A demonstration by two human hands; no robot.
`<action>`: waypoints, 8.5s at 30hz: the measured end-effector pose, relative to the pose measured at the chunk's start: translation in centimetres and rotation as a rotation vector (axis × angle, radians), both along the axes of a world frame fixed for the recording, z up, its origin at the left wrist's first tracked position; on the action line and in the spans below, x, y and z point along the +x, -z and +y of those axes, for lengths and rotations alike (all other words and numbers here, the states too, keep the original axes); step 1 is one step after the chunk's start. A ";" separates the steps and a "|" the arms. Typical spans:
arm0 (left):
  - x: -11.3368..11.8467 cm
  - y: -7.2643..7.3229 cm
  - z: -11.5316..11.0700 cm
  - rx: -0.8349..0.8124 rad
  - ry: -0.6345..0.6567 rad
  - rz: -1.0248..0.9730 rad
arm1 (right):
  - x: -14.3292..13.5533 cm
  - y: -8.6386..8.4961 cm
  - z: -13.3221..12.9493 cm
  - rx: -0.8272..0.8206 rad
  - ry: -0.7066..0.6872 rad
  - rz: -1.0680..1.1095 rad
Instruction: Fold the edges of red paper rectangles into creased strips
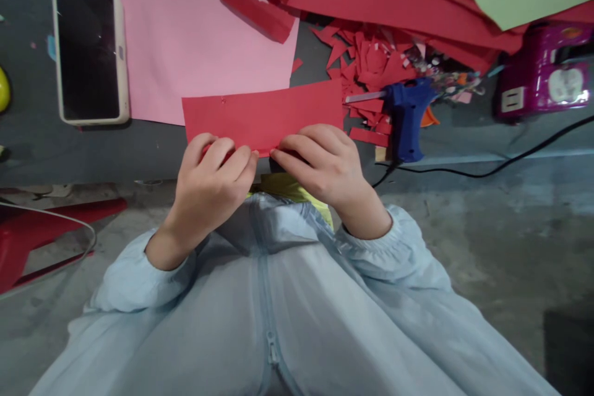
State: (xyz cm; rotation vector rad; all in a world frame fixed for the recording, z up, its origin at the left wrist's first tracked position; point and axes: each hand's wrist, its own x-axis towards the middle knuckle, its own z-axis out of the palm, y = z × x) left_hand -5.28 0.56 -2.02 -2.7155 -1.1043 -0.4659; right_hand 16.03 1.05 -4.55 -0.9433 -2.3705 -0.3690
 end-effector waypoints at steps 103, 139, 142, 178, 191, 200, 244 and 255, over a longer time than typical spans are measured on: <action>6.7 -1.2 -2.3 -0.230 -0.217 0.218 | 5.2 -1.0 -0.4 -0.168 0.043 -0.115; 7.3 -1.0 -1.6 -0.230 -0.087 0.251 | 6.0 -1.6 -0.9 0.005 0.052 -0.203; 7.6 -1.3 -1.5 -0.256 -0.089 0.260 | 6.1 -2.3 -1.5 -0.007 0.090 -0.237; 7.5 -1.0 -1.5 -0.063 -0.053 0.364 | 5.6 -0.2 -2.5 -0.057 0.355 -0.096; 7.5 -1.0 -1.4 -0.209 -0.065 0.246 | 5.8 -0.6 -3.2 -0.127 0.372 -0.173; 7.8 -1.4 -1.3 -0.041 -0.047 0.318 | 4.7 -0.8 -4.9 -0.191 0.469 0.041; 2.5 0.4 -4.6 -0.107 -0.276 0.108 | -1.8 -2.0 -3.2 -0.406 0.418 0.003; -2.4 0.4 -4.0 -0.094 -0.319 -0.133 | -2.3 -0.7 -1.9 -0.390 0.239 0.121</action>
